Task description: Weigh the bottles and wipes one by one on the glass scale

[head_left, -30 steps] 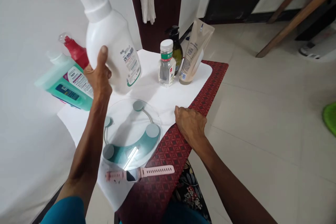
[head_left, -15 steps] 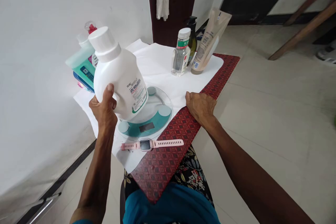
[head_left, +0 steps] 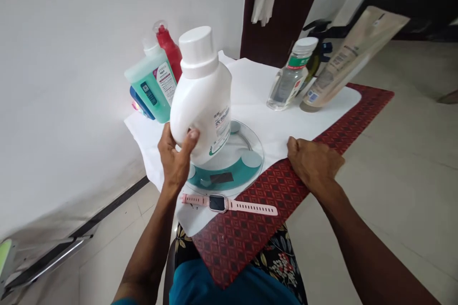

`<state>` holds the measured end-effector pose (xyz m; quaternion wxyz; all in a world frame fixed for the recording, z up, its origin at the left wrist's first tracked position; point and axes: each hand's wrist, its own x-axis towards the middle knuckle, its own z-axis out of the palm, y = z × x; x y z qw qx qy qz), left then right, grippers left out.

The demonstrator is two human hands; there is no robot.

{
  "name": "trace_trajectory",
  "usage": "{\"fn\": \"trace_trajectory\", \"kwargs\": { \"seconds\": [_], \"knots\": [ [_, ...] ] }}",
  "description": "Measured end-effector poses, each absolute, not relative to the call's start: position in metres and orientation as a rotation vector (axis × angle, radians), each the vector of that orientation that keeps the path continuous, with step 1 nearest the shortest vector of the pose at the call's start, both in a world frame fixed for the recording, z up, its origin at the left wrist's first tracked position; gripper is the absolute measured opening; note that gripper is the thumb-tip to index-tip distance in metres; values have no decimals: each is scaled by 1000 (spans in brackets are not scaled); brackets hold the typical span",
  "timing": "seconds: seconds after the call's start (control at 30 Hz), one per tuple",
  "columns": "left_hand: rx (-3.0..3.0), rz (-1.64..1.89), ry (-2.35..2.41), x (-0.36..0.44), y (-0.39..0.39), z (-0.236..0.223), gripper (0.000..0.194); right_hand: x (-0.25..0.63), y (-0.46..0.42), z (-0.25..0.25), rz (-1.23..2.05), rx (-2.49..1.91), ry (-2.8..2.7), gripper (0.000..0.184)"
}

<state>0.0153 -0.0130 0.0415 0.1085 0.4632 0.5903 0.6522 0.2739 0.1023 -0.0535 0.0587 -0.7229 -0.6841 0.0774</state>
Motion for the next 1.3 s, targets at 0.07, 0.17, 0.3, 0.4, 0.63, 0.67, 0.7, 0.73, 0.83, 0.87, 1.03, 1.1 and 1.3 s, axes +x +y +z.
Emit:
{"fn": "trace_trajectory", "kwargs": {
  "seconds": [0.07,0.17,0.3,0.4,0.63,0.67,0.7,0.73,0.83,0.87,1.03,1.1,1.3],
  "knots": [
    [1249,1950,1698,21,-4,38,48,272,103,-51,277,-2283,-2017,55],
    [1055,2062,1640,23,13,35,49,270,101,-46,277,-2309,-2020,55],
    [881,2203,1631,8,20,41,59,269,102,-45,240,-2315,-2020,56],
    [841,2338,1705,-16,10,51,62,269,104,-46,256,-2333,-2015,54],
    [856,2643,2029,-78,-6,59,59,264,109,-45,242,-2437,-1998,50],
    [833,2651,2048,-84,-5,58,58,264,109,-45,238,-2453,-1996,50],
    [798,2660,2059,-90,-3,56,55,263,109,-44,234,-2463,-1997,50],
    [759,2669,2066,-96,0,53,53,262,110,-44,230,-2473,-2002,50],
    [641,2694,2083,-111,14,45,46,260,111,-43,233,-2510,-2020,51],
    [620,2691,2093,-115,20,41,44,260,111,-43,234,-2526,-2016,51],
    [613,2635,2135,-120,46,25,47,265,114,-52,176,-2511,-2015,51],
    [662,2640,2117,-114,52,19,50,268,115,-57,141,-2454,-2029,52],
    [826,2659,2018,-89,77,5,44,269,113,-58,106,-2407,-2037,51]
  ]
}}
